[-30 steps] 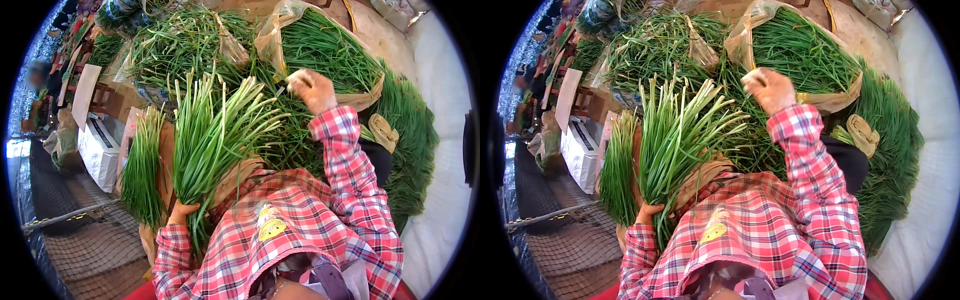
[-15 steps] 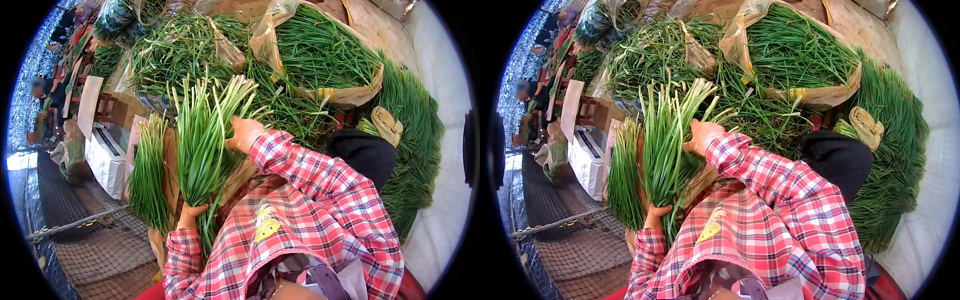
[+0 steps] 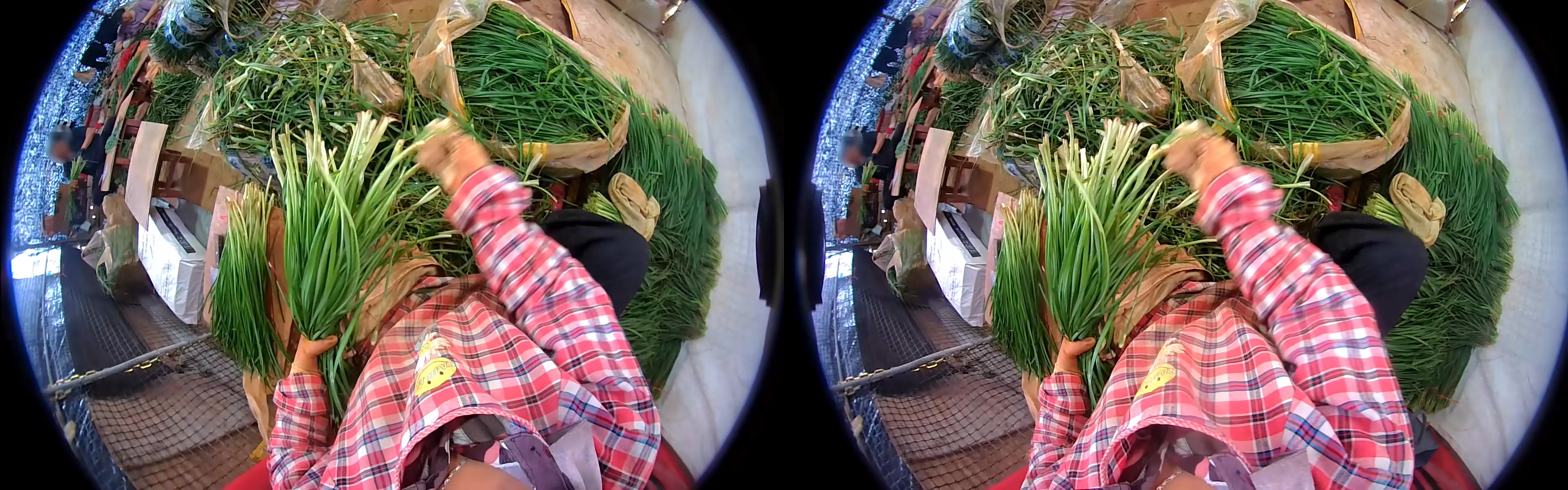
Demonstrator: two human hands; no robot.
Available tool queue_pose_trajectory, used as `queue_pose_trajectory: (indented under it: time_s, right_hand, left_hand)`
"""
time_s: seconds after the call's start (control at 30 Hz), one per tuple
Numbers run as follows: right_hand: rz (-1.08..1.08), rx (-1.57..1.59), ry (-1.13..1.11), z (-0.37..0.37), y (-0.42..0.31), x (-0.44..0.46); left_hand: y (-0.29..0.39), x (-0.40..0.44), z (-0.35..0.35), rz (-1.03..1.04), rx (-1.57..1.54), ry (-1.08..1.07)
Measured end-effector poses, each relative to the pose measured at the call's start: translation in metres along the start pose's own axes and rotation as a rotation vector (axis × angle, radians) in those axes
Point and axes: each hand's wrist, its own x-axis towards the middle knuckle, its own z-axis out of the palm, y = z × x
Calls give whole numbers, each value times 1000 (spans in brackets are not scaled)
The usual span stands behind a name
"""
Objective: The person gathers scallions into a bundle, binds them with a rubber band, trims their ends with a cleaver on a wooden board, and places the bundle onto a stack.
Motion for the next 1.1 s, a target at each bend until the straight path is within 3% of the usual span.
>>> queue_pose_trajectory:
  time_s: [0.03,0.07,0.1,0.13,0.2,0.27,0.3,0.33,0.37,0.4,0.47,0.53,0.63,0.67,0.77,0.93,1.0,1.1]
  right_hand:
    - [-179,-115,-215,-7,-31,8]
    - [-467,-282,335,33,-45,-7]
    - [-538,-349,417,37,-66,-15]
    - [-474,-827,543,30,-80,-12]
    - [132,-2411,758,18,-87,7]
    - [84,-2110,578,73,-65,-22]
    - [-142,-2218,403,66,-54,-16]
    - [-19,-1740,272,85,-36,-24]
    - [130,-1508,239,95,-18,-24]
    - [296,-1451,269,101,-1,-21]
    - [230,-1485,156,74,21,2]
    - [176,-1359,176,57,24,13]
    - [238,-1342,96,57,13,9]
    - [143,-1539,50,60,12,7]
    - [81,-1730,2,49,13,26]
    - [-126,-1606,20,35,28,36]
    - [-17,-1707,-72,33,21,35]
    - [51,-2013,-164,50,11,16]
  left_hand:
    - [68,-2,14,-111,-250,22]
    - [83,-4,18,-168,-376,27]
    - [98,-5,22,-225,-502,39]
    - [91,-5,23,-150,-349,32]
    - [89,-2,18,-66,-192,32]
    - [95,4,17,-47,-85,-37]
    - [95,5,18,-43,-51,-60]
    - [92,5,20,-114,-67,-14]
    - [89,3,20,-187,-77,32]
    - [93,4,18,-227,-71,34]
    - [100,7,16,-306,-58,36]
    - [89,2,21,-33,-271,123]
    - [104,-4,26,-124,-387,153]
    - [110,-5,26,-183,-442,152]
    - [120,-1,25,-231,-320,133]
    - [141,-5,34,-58,-359,194]
    - [102,3,28,-60,23,35]
    - [84,2,10,-67,249,-88]
